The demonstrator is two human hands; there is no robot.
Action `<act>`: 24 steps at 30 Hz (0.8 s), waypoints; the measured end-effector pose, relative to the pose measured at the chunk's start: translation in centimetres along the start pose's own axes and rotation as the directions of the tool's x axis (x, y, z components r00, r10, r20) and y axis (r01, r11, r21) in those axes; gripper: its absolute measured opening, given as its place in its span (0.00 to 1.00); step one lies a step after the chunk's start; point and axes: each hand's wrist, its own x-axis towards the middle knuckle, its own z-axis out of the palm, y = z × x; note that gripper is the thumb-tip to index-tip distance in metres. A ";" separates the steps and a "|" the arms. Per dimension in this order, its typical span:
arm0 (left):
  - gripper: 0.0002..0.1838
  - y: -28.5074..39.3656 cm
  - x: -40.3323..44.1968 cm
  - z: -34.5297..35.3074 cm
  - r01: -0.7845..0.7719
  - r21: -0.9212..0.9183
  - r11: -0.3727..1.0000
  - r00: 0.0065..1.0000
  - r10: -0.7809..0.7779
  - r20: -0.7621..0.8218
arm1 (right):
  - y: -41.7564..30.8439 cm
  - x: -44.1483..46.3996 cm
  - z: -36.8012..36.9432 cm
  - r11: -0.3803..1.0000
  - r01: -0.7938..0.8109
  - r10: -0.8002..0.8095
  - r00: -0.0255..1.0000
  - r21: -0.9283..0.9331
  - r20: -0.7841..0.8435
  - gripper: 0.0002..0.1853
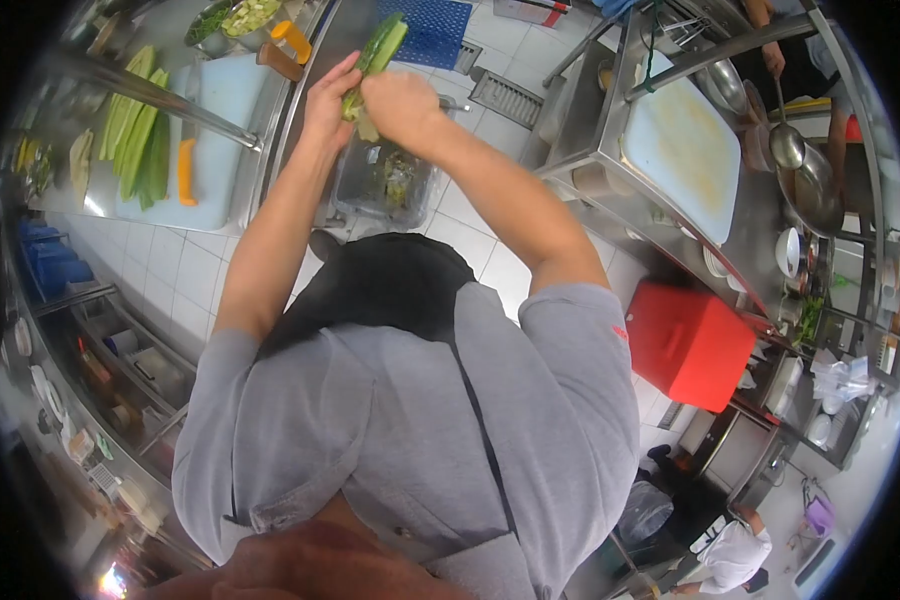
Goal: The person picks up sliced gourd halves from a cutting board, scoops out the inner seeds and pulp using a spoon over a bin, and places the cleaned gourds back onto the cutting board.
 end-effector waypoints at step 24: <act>0.26 -1.1 0.4 -2.1 0.020 -0.134 0.991 0.998 -0.011 0.066 | -0.1 -4.4 2.4 0.999 0.031 -0.030 0.998 0.019 -0.062 0.08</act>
